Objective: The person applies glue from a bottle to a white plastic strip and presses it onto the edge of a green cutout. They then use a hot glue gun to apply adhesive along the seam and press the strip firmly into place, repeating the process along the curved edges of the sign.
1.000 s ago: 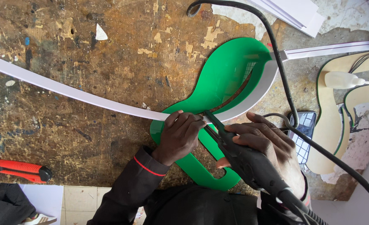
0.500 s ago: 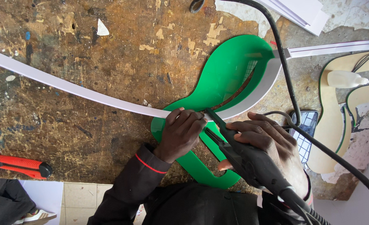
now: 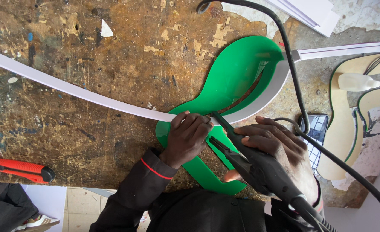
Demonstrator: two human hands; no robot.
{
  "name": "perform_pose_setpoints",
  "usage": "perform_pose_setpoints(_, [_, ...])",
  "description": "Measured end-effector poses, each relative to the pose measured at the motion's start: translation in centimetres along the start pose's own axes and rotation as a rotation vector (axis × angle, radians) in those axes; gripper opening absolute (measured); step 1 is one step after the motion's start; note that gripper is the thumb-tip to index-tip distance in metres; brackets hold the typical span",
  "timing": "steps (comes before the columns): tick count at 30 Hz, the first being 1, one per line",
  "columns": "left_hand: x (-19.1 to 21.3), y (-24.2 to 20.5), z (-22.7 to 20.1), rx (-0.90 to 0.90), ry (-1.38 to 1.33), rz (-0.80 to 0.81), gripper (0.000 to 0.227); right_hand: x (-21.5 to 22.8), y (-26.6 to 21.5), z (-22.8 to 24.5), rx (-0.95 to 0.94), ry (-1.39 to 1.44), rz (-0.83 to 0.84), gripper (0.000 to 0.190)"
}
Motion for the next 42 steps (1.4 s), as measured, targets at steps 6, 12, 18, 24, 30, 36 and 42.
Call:
perform_pose_setpoints(6, [0.2,0.2,0.1,0.007,-0.046,0.019,0.018,0.1,0.4,0.2,0.003,0.004,0.025,0.082])
perform_pose_setpoints(12, [-0.3,-0.7,0.2,-0.003,-0.023,0.045,0.018,0.2,1.0,0.5,-0.017,0.065,0.007,0.078])
perform_pose_setpoints(18, [-0.1,-0.3,0.2,0.018,-0.031,0.038,0.013,-0.1,0.5,-0.1,-0.087,0.119,-0.010,0.095])
perform_pose_setpoints(24, [-0.8,-1.5,0.4,0.013,-0.035,0.066,0.014,-0.5,0.8,-0.2,-0.117,0.119,-0.132,0.098])
perform_pose_setpoints(30, [0.1,0.0,0.1,-0.002,0.010,0.052,0.010,-0.3,1.0,0.5,-0.148,0.092,-0.096,0.089])
perform_pose_setpoints(36, [0.1,-0.3,0.1,-0.007,0.010,0.064,0.009,-0.2,1.1,1.1,-0.196,0.061,-0.101,0.082])
perform_pose_setpoints(42, [0.2,0.1,0.1,0.005,0.006,0.044,0.013,-0.1,0.6,1.1,-0.225,0.090,-0.066,0.083])
Point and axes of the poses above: each hand's wrist, its own y-axis towards the middle knuckle, its own x-axis out of the back of the hand, z = x × y, the point moved 5 cm from there along y, towards the middle knuckle, and after that the axes turned 5 degrees about -z, right-handed, at the moved point
